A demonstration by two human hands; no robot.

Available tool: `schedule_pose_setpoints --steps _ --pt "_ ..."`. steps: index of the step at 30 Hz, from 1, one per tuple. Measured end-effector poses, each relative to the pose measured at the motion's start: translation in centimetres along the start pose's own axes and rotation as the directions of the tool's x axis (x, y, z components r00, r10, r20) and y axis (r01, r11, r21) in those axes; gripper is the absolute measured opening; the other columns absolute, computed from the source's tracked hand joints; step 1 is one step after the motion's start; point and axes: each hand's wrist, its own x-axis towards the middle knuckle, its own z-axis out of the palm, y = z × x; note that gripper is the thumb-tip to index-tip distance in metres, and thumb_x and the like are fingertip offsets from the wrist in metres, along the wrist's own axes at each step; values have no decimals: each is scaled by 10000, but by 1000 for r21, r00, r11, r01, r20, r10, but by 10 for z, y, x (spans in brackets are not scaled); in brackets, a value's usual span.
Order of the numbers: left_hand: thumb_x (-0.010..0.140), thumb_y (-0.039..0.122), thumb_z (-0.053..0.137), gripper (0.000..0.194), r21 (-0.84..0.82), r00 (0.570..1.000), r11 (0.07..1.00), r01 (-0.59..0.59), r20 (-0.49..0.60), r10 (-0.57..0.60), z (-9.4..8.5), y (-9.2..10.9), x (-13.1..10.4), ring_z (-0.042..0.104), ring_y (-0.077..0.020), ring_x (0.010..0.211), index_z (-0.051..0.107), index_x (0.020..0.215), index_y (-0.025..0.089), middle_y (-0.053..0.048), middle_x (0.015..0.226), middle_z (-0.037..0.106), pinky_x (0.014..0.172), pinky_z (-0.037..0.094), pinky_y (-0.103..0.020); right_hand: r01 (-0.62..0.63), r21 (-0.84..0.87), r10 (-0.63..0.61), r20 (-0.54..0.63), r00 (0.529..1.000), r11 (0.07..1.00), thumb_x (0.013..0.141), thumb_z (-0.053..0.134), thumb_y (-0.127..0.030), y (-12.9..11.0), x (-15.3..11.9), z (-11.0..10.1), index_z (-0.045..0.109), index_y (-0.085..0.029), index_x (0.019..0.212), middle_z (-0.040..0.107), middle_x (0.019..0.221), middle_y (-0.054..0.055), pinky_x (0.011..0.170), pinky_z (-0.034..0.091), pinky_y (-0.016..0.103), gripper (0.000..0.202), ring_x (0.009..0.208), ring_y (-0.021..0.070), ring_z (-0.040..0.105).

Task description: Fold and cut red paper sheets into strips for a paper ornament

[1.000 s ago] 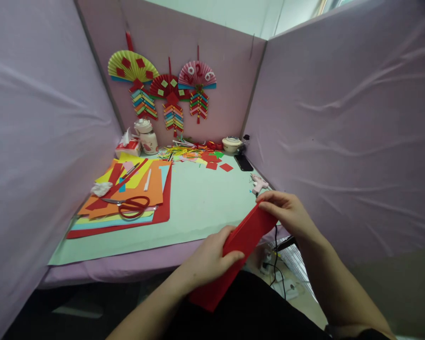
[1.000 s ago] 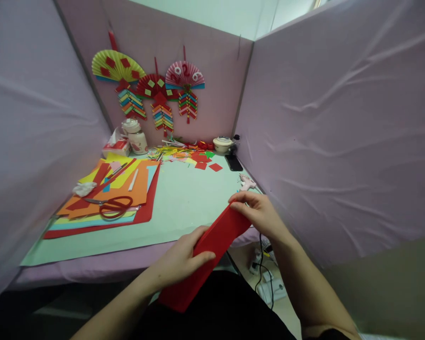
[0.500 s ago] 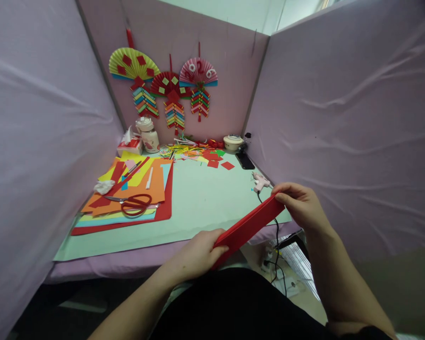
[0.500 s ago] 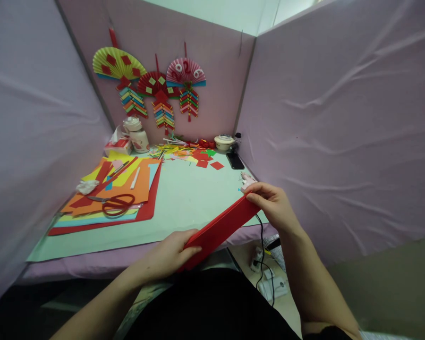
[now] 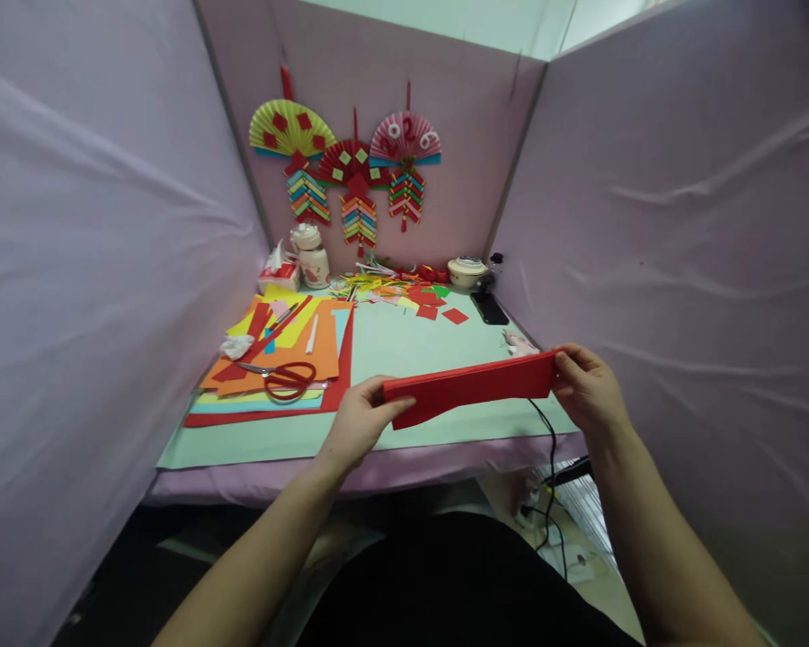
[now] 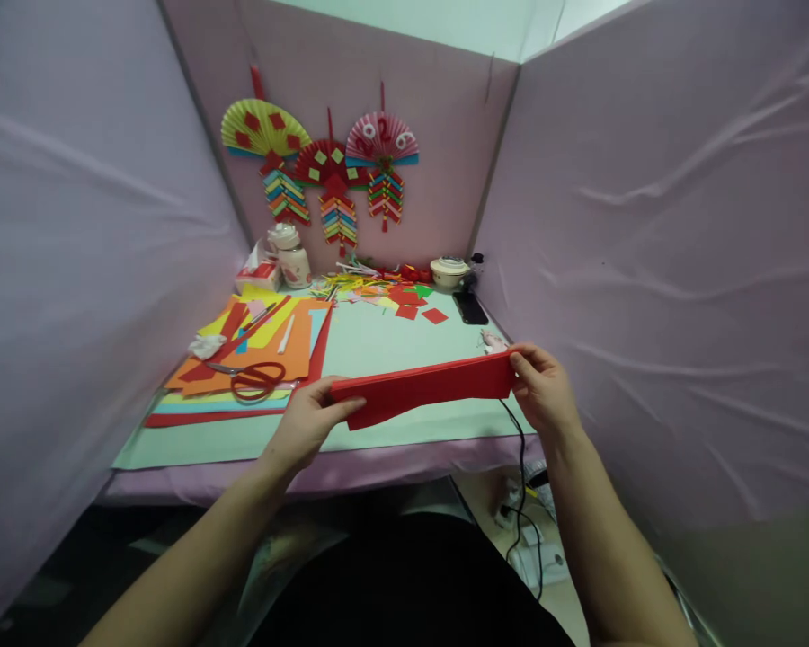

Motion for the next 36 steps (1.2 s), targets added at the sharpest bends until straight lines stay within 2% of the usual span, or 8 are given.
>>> schedule_pose_setpoints --steps 13,20,23,26,28,30,33,36 --pt "724 407 712 276 247 991 968 -44 -112 73 -7 -27 17 569 -138 658 617 702 149 21 645 620 606 441 -236 -144 81 144 6 990 986 586 845 -435 55 16 10 658 -195 853 671 787 22 652 543 307 405 688 149 623" --pt "684 394 738 301 111 994 992 52 -100 -40 -21 -49 42 623 -181 699 650 797 130 -42 752 693 613 470 -266 -116 -365 119 -16 993 924 650 702 -561 87 33 23 656 -157 898 685 878 91 725 534 404 476 827 246 637" --pt "634 370 774 321 86 986 990 110 -133 -98 -23 -63 48 645 -210 722 672 811 122 -69 779 711 619 483 -285 58 -520 -87 -31 996 852 698 692 -467 86 28 39 644 -151 1016 645 1092 145 950 435 511 450 1075 311 563" --pt "617 355 786 335 69 984 993 94 -161 -82 -23 -74 52 641 -206 712 684 834 121 -60 759 708 623 484 -287 500 -652 -360 348 865 571 826 608 -392 75 12 74 600 -163 1154 594 1220 163 1051 346 528 400 1202 311 486" --pt "619 352 784 314 86 984 993 79 -167 -64 -21 -76 53 627 -189 679 682 810 125 -43 723 697 600 472 -273 694 -536 -283 654 701 481 900 543 -364 67 1 104 551 -190 1247 578 1279 137 1050 376 457 388 1218 265 491" --pt "625 347 777 282 129 985 989 72 -168 -50 -20 -76 52 609 -173 642 674 770 128 -31 687 683 567 452 -255 765 -492 -204 769 606 416 941 483 -327 65 -6 131 531 -212 1279 588 1293 112 1084 334 456 360 1213 243 509" --pt "650 342 759 268 163 987 984 66 -152 -41 -19 -73 51 609 -167 649 671 783 127 -32 709 686 551 438 -240 749 -547 -49 795 605 374 975 417 -294 68 -3 157 590 -202 1191 681 1136 93 1050 340 441 291 1077 221 599" --pt "670 356 747 285 136 992 989 63 -118 -46 -20 -71 49 623 -169 677 667 810 120 -40 746 695 558 443 -236 708 -612 84 774 627 353 984 403 -318 70 5 163 657 -188 961 715 898 75 817 430 323 287 861 202 636"
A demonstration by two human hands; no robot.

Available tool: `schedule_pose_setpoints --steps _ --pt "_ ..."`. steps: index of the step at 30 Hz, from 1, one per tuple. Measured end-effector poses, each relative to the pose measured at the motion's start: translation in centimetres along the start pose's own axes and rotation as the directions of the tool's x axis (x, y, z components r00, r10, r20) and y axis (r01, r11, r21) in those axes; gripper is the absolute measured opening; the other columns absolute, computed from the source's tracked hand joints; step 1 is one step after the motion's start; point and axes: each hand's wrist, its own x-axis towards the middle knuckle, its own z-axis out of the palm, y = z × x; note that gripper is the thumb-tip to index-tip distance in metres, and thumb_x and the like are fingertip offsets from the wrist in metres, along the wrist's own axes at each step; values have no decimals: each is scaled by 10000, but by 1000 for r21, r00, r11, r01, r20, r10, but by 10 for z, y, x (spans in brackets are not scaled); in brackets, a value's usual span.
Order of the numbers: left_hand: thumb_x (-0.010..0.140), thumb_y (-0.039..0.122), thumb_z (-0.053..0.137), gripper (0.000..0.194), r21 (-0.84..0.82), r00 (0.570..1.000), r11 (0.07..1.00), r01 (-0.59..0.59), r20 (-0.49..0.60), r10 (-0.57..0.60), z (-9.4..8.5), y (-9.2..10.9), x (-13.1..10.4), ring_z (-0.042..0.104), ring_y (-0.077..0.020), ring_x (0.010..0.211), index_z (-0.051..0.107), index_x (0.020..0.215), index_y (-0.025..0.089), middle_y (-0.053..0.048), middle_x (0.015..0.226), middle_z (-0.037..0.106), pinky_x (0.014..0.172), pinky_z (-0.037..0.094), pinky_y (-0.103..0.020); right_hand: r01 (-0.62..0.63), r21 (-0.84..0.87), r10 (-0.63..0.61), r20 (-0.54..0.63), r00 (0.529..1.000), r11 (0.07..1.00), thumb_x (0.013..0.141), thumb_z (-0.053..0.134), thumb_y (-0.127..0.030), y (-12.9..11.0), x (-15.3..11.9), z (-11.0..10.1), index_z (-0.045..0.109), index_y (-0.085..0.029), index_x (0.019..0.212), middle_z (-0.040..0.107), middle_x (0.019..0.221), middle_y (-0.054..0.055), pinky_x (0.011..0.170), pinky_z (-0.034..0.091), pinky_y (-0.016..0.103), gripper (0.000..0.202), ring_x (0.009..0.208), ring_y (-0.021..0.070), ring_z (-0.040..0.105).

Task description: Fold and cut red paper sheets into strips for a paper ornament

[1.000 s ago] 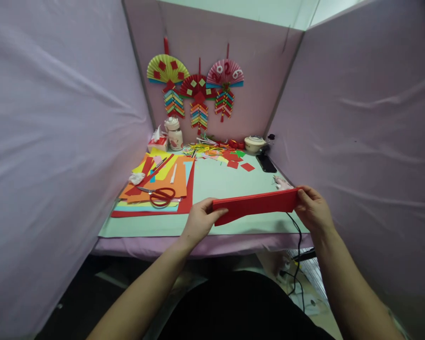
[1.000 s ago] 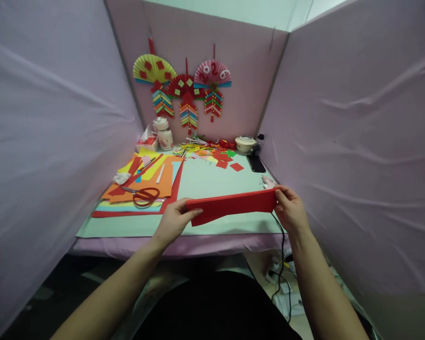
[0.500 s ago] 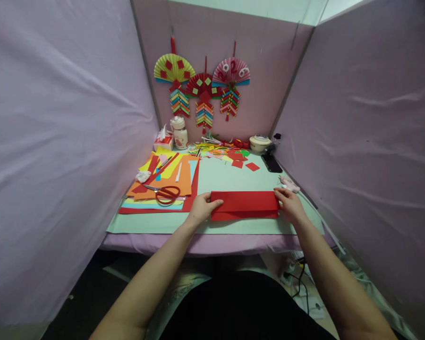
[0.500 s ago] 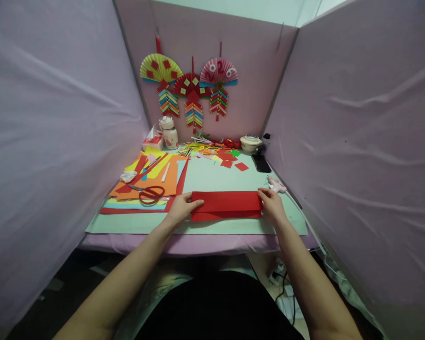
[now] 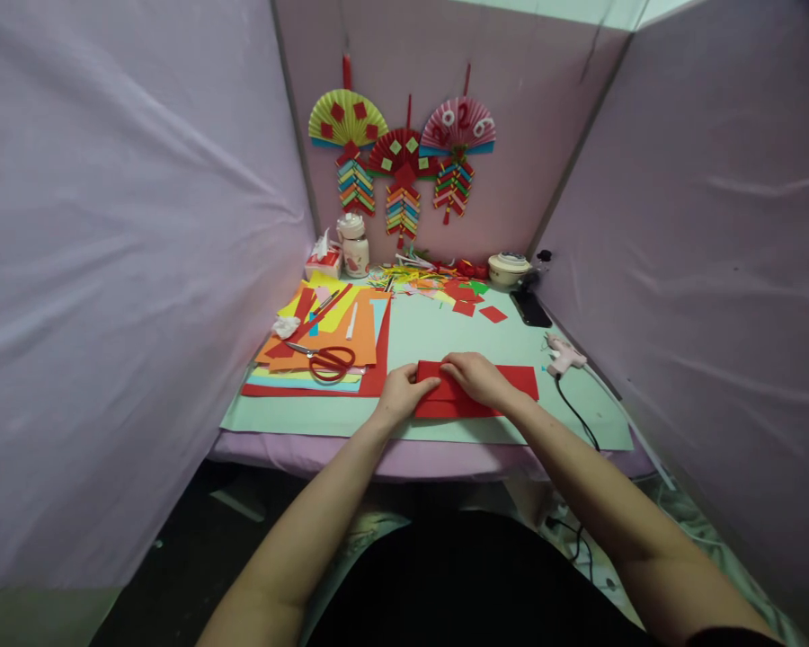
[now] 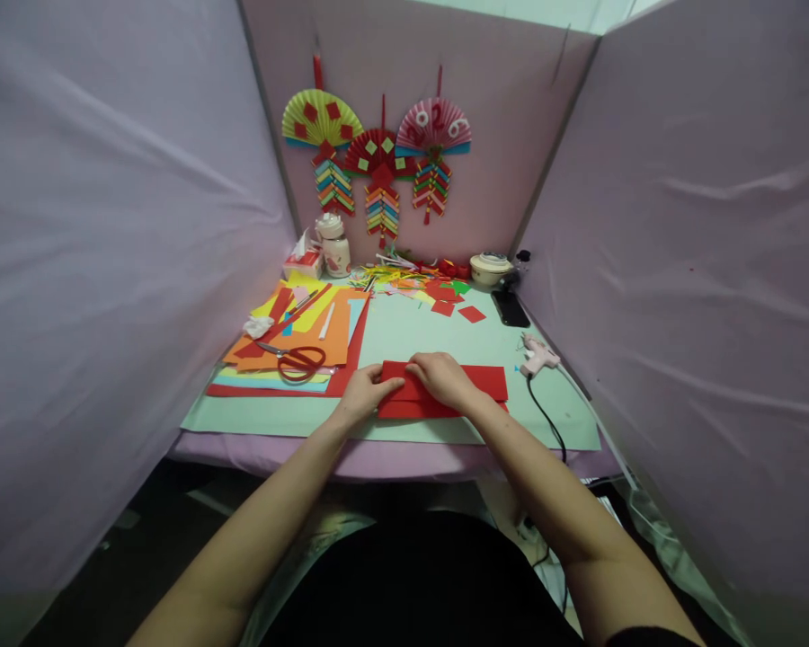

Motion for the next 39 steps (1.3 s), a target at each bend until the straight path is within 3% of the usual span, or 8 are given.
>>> schedule_pose_setpoints --steps 2,6,15,22,31,33,37,39 --pt "671 353 751 306 -67 998 998 16 58 -12 -1 1 -4 637 -172 700 671 846 115 -48 777 706 584 460 -240 -25 -8 25 -6 1000 1000 983 407 -323 3 -1 -3 652 -189 882 701 825 64 714 403 280 297 776 191 618" --pt "689 313 752 360 -246 982 965 94 183 -49 -1 4 -16 676 -192 793 686 980 112 -93 918 740 677 501 -265 0 26 2 -58 998 1000 984 403 -321 8 -7 -8 642 -198 889 687 803 46 708 372 269 285 752 185 591" --pt "661 231 789 350 -365 983 914 178 105 -150 13 15 -42 692 -178 827 703 987 138 -87 957 753 725 522 -243 22 79 -13 -104 994 997 981 384 -339 18 -12 -19 623 -202 871 671 797 49 757 378 292 297 780 204 572" --pt "700 366 765 297 -368 991 921 129 13 -133 22 11 -45 683 -170 771 745 890 138 -61 862 752 703 564 -259 41 97 -28 -132 991 994 977 388 -355 18 -17 -21 621 -202 876 671 807 58 806 390 316 297 815 220 573" --pt "679 355 766 236 -328 986 938 113 -81 -147 25 10 -47 658 -160 674 737 770 140 -28 707 716 654 577 -275 69 92 -56 -129 990 993 979 380 -334 14 -22 -25 632 -193 894 687 830 58 943 386 379 300 845 218 589" --pt "696 356 746 226 -307 987 946 103 -88 -135 26 8 -48 656 -161 670 736 775 144 -29 714 718 648 568 -275 83 81 -74 -101 992 993 982 373 -328 11 -24 -30 639 -192 946 698 876 61 992 367 404 301 845 209 604" --pt "736 362 703 223 -211 991 977 26 -122 -53 28 7 -53 633 -158 642 732 786 146 -25 687 701 625 527 -266 149 87 -140 -100 985 985 940 487 -331 -4 -27 -40 590 -227 1196 679 1140 76 1082 297 472 295 1041 225 606" --pt "755 347 681 207 -151 990 988 -22 -144 0 30 8 -57 616 -152 624 723 765 144 -21 661 684 613 502 -257 188 115 -173 -133 976 975 911 541 -308 -14 -28 -44 603 -238 1193 688 1129 73 1061 331 472 298 1039 228 612"
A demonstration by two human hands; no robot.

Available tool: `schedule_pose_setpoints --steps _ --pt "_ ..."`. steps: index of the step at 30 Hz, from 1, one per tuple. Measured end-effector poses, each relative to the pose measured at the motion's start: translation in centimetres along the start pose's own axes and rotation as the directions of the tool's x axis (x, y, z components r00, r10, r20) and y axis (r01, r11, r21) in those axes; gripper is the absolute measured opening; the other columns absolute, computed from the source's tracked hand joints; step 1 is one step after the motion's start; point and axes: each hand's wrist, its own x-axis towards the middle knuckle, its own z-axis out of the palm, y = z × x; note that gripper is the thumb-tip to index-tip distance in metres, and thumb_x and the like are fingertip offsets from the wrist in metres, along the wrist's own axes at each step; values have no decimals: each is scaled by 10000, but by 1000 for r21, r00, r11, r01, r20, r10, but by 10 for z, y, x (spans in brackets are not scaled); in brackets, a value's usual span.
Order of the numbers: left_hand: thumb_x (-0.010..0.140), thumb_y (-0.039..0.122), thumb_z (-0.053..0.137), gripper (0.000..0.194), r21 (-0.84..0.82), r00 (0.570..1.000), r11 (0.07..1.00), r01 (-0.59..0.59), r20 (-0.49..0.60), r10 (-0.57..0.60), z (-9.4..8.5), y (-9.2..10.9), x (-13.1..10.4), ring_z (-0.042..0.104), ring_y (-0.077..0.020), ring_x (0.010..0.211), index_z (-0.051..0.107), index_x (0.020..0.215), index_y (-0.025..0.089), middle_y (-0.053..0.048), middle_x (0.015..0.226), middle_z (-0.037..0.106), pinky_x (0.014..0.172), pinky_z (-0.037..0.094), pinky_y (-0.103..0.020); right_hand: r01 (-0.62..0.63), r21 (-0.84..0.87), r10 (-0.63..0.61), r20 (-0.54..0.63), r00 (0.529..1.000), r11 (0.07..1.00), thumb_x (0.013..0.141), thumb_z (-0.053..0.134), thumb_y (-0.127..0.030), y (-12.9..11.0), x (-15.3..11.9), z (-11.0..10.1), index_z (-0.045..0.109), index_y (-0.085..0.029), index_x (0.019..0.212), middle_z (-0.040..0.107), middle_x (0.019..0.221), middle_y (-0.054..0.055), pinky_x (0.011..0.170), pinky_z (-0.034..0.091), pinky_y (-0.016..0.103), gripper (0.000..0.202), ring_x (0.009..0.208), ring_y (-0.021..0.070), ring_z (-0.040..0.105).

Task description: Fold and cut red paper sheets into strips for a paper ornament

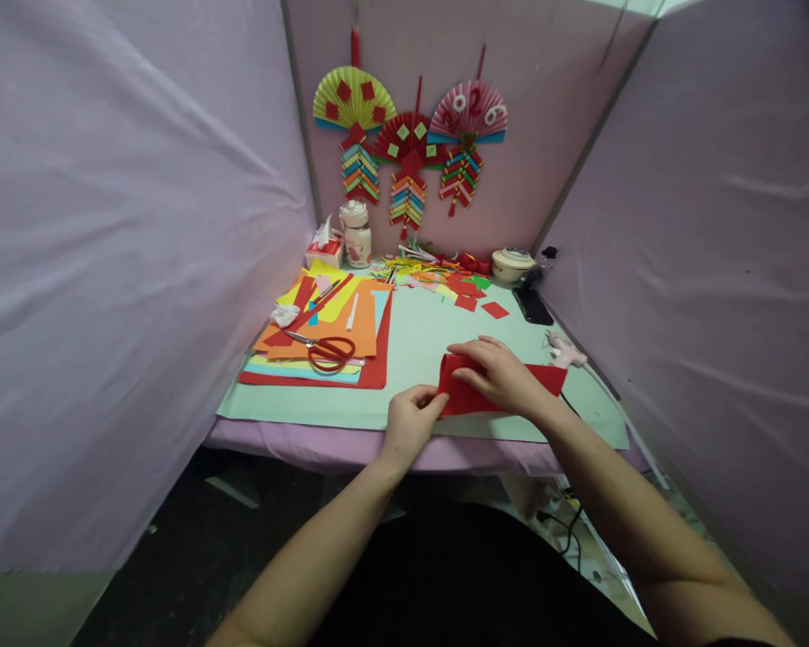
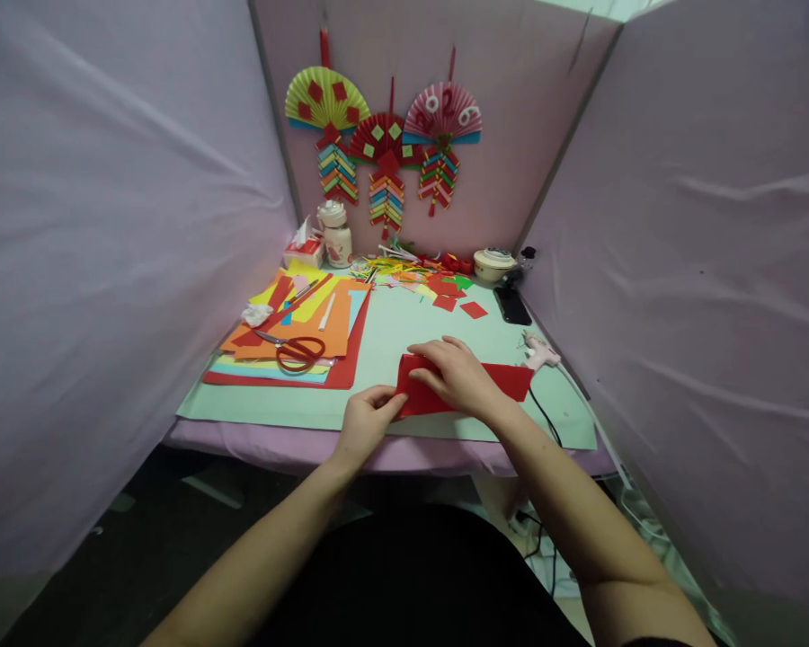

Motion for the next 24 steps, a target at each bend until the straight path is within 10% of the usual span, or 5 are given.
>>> schedule_pose_setpoints --steps 8,24 --pt "799 329 643 203 63 996 994 -88 -14 89 1 2 -14 618 -162 675 735 795 148 -33 723 709 640 467 -248 -9 209 35 -117 993 978 857 628 -272 -21 0 -8 723 -219 919 729 860 51 804 484 331 125 827 194 652" --pt "772 314 668 168 35 997 996 -82 -9 83 2 2 -17 629 -172 688 720 733 159 -30 712 710 661 474 -256 -6 233 30 -97 995 973 852 639 -295 -19 -5 -11 716 -252 837 752 811 12 898 474 389 90 726 170 671"
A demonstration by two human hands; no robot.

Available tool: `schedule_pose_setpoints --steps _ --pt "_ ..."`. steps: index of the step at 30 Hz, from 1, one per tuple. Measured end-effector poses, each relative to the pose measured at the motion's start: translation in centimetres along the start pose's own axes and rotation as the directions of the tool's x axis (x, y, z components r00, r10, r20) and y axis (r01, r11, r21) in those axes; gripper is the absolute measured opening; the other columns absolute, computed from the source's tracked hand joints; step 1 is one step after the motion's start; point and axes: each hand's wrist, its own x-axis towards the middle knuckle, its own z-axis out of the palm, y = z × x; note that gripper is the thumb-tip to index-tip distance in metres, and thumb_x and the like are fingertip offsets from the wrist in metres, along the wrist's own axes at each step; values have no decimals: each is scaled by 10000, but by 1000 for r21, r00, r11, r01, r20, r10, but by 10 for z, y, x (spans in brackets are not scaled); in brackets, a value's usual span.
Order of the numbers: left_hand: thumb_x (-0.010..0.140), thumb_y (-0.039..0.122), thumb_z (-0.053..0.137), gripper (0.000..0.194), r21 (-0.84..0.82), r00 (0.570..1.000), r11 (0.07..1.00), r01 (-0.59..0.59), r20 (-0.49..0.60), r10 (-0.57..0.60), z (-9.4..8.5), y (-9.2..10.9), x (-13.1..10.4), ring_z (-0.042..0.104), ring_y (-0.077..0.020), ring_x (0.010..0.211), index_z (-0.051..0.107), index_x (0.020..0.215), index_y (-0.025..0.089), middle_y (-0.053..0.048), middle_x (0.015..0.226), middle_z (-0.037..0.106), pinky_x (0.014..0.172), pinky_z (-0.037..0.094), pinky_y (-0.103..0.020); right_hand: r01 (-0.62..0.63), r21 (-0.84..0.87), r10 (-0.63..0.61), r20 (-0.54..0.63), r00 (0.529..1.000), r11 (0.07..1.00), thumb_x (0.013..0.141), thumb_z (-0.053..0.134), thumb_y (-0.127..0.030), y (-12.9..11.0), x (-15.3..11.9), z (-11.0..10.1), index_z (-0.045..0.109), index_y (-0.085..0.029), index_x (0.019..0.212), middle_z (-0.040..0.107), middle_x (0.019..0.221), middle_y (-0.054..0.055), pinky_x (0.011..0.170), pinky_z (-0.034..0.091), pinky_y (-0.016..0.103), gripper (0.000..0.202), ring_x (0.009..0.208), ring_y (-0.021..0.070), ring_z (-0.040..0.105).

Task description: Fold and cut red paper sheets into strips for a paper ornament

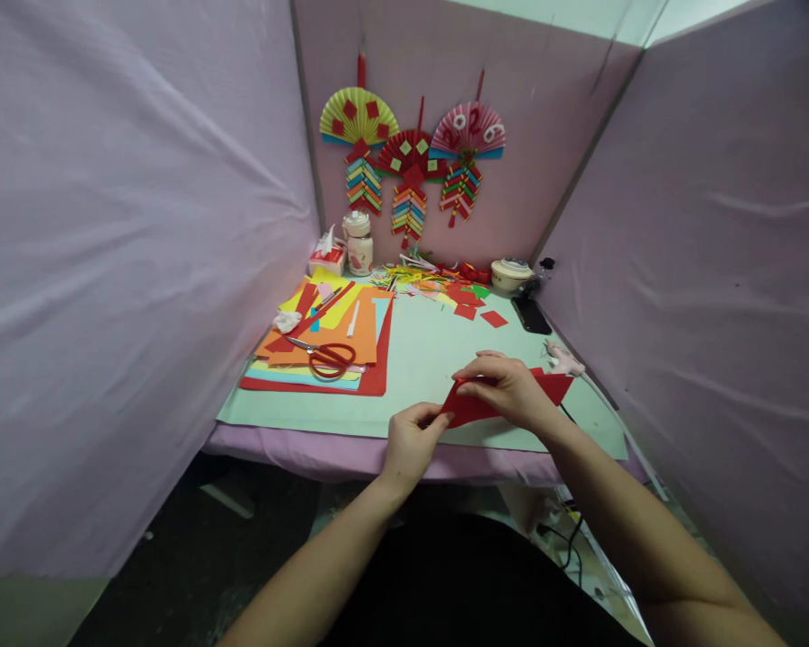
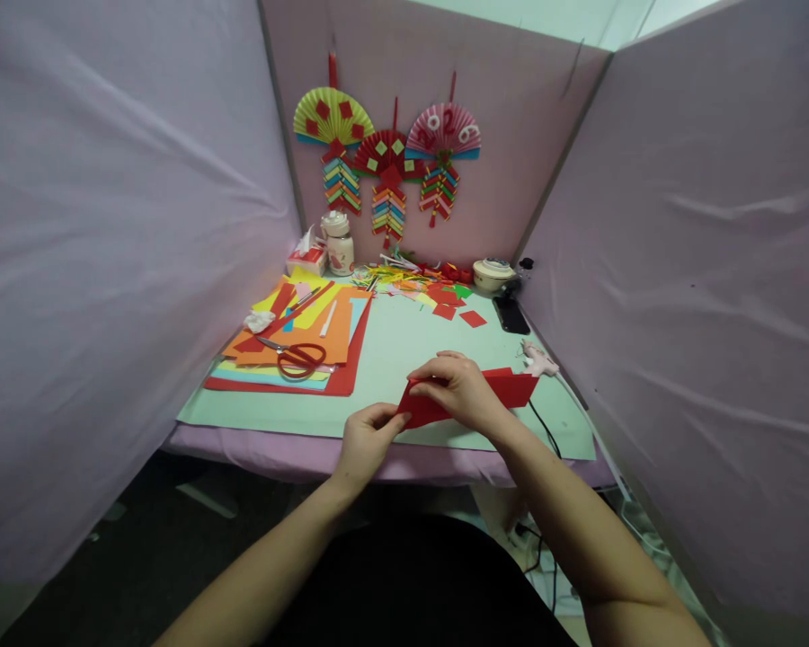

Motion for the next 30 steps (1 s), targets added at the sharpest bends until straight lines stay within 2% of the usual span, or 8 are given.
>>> schedule_pose_setpoints --steps 5,7,10,12,15,20,30 --pt "781 295 654 153 19 1000 1000 -16 14 15 0 3 -1 638 -172 700 714 750 158 -33 730 713 675 480 -255 -19 20 19 20 1000 1000 845 650 -305 -3 1 -2 712 -250 822 747 797 10 915 469 398 86 734 172 669" --pt "781 285 656 150 34 997 998 -45 66 42 -1 8 -1 648 -179 755 716 833 158 -39 801 723 699 488 -253 -5 28 4 21 1000 1000 847 651 -298 -4 1 -2 706 -248 803 745 776 1 960 441 415 86 697 160 661" --pt "806 287 640 245 66 981 992 -111 167 98 -3 16 1 645 -184 848 705 1015 177 -38 938 726 750 481 -249 16 39 -17 38 999 999 857 646 -287 -5 0 -1 702 -247 805 743 760 -6 1015 394 438 87 675 149 658" --pt "843 303 593 217 109 975 986 -128 198 105 -4 19 2 631 -176 794 726 962 180 -22 864 725 723 463 -244 26 46 -28 53 998 999 866 637 -289 -7 -1 0 702 -251 823 745 775 -5 1032 377 449 86 698 151 665" --pt "861 319 554 242 143 981 983 -114 171 89 -4 18 3 593 -167 701 738 799 174 -4 718 693 659 429 -238 37 41 -40 66 997 998 862 646 -279 -9 -1 1 702 -261 877 746 817 -8 1058 356 456 61 744 153 675" --pt "835 323 585 223 170 991 981 -90 110 71 -3 14 3 546 -154 646 732 756 174 7 663 657 607 388 -233 46 32 -49 77 996 998 876 631 -270 -13 -2 1 697 -264 929 748 884 6 1058 358 453 85 803 164 675" --pt "850 295 568 203 175 989 979 -109 121 89 -1 13 0 609 -184 728 744 860 193 -17 780 720 676 444 -257 60 42 -61 38 997 997 882 627 -293 -14 -3 0 699 -259 858 745 816 4 1044 373 456 84 755 166 678"
